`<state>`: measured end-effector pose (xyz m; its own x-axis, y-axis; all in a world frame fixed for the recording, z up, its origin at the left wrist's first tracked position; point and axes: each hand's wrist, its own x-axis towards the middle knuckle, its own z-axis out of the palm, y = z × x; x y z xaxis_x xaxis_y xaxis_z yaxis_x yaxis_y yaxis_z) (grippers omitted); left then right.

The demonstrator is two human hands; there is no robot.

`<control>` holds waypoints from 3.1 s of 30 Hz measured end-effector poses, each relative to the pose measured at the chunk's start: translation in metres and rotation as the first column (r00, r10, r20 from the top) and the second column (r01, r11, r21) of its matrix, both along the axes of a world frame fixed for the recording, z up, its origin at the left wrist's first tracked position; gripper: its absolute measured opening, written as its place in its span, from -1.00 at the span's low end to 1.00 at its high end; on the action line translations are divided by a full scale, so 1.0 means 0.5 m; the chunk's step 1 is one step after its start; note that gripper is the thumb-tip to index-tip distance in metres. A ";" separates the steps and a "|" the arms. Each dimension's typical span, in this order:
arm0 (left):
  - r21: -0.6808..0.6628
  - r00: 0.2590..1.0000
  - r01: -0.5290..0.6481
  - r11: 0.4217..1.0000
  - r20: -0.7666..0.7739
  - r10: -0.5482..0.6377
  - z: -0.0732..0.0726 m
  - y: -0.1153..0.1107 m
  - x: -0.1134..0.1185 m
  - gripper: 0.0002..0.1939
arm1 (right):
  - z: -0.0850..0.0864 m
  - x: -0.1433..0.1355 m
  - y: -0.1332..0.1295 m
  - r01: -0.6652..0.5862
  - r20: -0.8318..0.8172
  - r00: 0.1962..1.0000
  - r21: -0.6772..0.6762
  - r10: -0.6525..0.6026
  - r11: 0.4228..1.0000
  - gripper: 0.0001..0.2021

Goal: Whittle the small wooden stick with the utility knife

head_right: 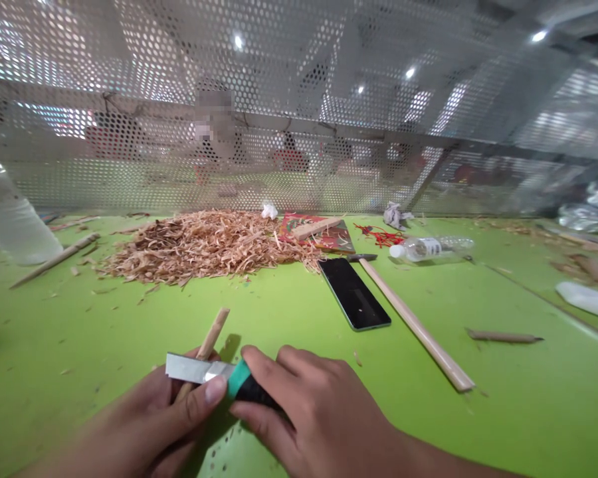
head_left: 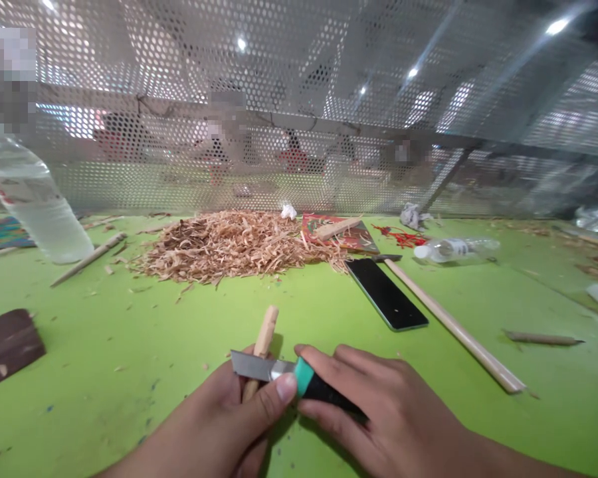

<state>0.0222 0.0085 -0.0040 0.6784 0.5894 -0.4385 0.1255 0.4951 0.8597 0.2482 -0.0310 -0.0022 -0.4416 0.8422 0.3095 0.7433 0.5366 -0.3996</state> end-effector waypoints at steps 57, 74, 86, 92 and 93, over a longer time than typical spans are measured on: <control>0.024 0.997 -0.008 1.000 0.081 0.006 0.001 -0.010 0.003 -0.44 | 0.073 0.002 0.006 -0.096 -0.294 0.946 -0.658 -0.138 0.747 -0.63; 0.140 0.999 -0.024 0.990 -0.041 0.030 -0.011 -0.019 0.004 -0.42 | 0.072 0.002 0.013 -0.281 -0.369 0.854 -0.920 -0.366 0.272 -0.29; 0.093 0.985 -0.159 0.983 0.077 0.152 -0.008 -0.014 0.008 -0.21 | 0.071 0.010 0.014 -0.325 -0.439 0.810 -0.888 -0.390 0.325 -0.31; 0.091 0.980 -0.198 0.976 0.022 0.197 0.008 -0.020 0.008 -0.27 | 0.079 0.013 0.010 -0.248 -0.377 0.872 -0.890 -0.312 0.382 -0.41; 0.096 0.978 -0.208 0.973 0.018 0.207 0.011 -0.021 0.008 -0.29 | 0.078 0.011 0.009 -0.244 -0.374 0.872 -0.891 -0.315 0.384 -0.41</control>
<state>0.0264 -0.0021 0.0012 0.5397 0.7570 -0.3682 0.0222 0.4245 0.9052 0.2537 -0.0263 0.0367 -0.4590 0.7312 -0.5047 0.3481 -0.3746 -0.8594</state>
